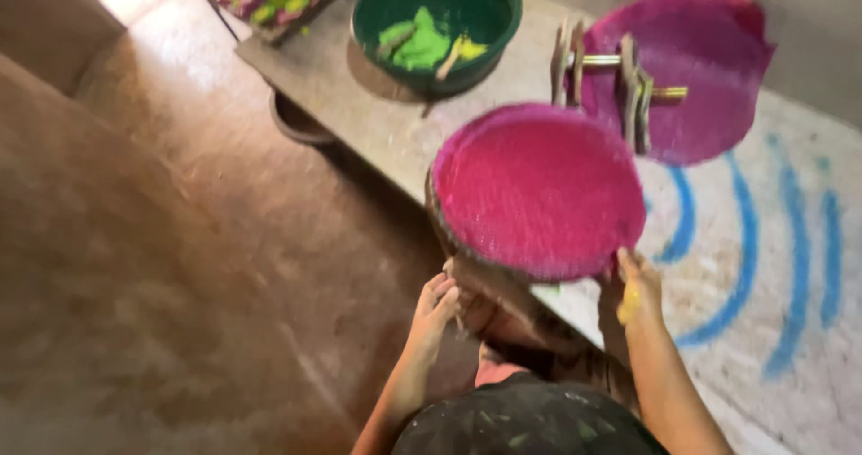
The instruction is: The person uses a wooden press tool and circular molds to shape green and yellow dough on a pink surface. They place the molds on the surface, fill them with dough from a basin, and then use the press tool to flatten the dough into rings.
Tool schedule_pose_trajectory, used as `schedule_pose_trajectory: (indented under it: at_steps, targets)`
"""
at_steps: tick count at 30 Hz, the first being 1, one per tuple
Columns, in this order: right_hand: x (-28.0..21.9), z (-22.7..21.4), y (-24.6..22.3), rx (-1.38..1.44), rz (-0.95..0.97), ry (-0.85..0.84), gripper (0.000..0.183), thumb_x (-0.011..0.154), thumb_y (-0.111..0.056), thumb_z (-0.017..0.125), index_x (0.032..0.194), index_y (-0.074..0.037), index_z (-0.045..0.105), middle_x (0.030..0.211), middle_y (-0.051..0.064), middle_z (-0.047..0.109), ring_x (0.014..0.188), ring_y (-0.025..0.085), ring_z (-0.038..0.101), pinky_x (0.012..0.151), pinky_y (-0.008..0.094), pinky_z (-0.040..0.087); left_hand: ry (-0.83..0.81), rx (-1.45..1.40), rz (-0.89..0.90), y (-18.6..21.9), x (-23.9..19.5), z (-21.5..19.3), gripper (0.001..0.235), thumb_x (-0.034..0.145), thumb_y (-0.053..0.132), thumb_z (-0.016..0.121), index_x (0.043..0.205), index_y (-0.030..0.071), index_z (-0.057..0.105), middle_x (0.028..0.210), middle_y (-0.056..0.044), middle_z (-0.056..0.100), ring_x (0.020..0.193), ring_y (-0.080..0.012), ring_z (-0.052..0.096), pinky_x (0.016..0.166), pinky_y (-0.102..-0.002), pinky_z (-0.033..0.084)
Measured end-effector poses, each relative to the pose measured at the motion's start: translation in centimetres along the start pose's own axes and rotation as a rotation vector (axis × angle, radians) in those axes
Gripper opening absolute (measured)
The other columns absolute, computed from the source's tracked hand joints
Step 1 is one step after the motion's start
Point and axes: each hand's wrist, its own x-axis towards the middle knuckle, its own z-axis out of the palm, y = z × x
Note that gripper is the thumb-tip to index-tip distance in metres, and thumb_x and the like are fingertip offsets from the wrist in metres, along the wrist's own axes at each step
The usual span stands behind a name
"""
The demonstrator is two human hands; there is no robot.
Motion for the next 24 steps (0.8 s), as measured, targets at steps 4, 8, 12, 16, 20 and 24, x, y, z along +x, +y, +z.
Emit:
schedule_pose_trajectory:
  at_steps: [4, 8, 12, 16, 20, 24]
  targets:
    - [3.6, 0.7, 0.6, -0.406, -0.44, 0.135, 0.032, 0.094, -0.016, 0.082, 0.112, 0.002, 0.063, 0.1, 0.005, 0.061, 0.091, 0.017, 0.054, 0.082, 0.031, 0.049, 0.097, -0.071, -0.112, 1.0, 10.6, 0.7, 0.055, 0.1, 0.027, 0.07, 0.147, 0.006, 0.05, 0.119, -0.009, 0.061, 0.084, -0.0131, 0.053, 0.071, -0.03, 0.044]
    - [6.0, 1.9, -0.1, -0.372, -0.181, 0.145, 0.045, 0.095, -0.023, 0.084, 0.125, 0.003, 0.064, 0.111, 0.014, 0.068, 0.098, 0.025, 0.06, 0.088, 0.038, 0.05, -0.005, -0.275, -0.181, 3.6, 16.2, 2.0, 0.052, 0.093, 0.024, 0.069, 0.137, 0.001, 0.054, 0.129, -0.013, 0.068, 0.109, -0.0243, 0.071, 0.092, -0.039, 0.059]
    - [5.1, 3.2, -1.4, 0.071, 0.234, -0.114, 0.058, 0.088, -0.022, 0.075, 0.141, -0.005, 0.057, 0.13, 0.01, 0.068, 0.117, 0.027, 0.063, 0.101, 0.042, 0.049, -0.281, -0.422, -0.346, 3.0, 17.7, 1.5, 0.044, 0.096, 0.023, 0.067, 0.134, 0.001, 0.059, 0.131, -0.016, 0.066, 0.117, -0.0309, 0.066, 0.104, -0.047, 0.052]
    - [1.3, 5.8, -2.4, 0.363, 0.322, -0.249, 0.065, 0.083, -0.011, 0.072, 0.144, -0.009, 0.052, 0.14, 0.009, 0.062, 0.127, 0.028, 0.06, 0.112, 0.048, 0.044, -0.357, -0.534, -0.558, 0.0, 19.4, 0.7, 0.041, 0.094, 0.02, 0.065, 0.128, -0.002, 0.063, 0.125, -0.015, 0.069, 0.116, -0.0322, 0.065, 0.109, -0.048, 0.046]
    - [1.0, 7.8, -1.4, 0.447, 0.299, -0.157, 0.065, 0.084, -0.01, 0.073, 0.146, -0.008, 0.051, 0.144, 0.009, 0.06, 0.132, 0.027, 0.057, 0.117, 0.047, 0.041, -0.24, -0.51, -0.651, -1.6, 23.8, 0.4, 0.038, 0.086, 0.017, 0.062, 0.121, 0.004, 0.064, 0.121, -0.013, 0.072, 0.116, -0.0318, 0.065, 0.107, -0.051, 0.047]
    - [2.7, 8.9, 0.2, 0.376, 0.163, -0.103, 0.064, 0.088, -0.012, 0.073, 0.148, -0.008, 0.05, 0.14, 0.009, 0.061, 0.129, 0.028, 0.057, 0.111, 0.046, 0.043, -0.436, -0.401, -0.585, 0.2, 30.0, 0.4, 0.046, 0.089, 0.016, 0.068, 0.133, 0.004, 0.057, 0.132, -0.013, 0.065, 0.124, -0.0327, 0.061, 0.113, -0.051, 0.046]
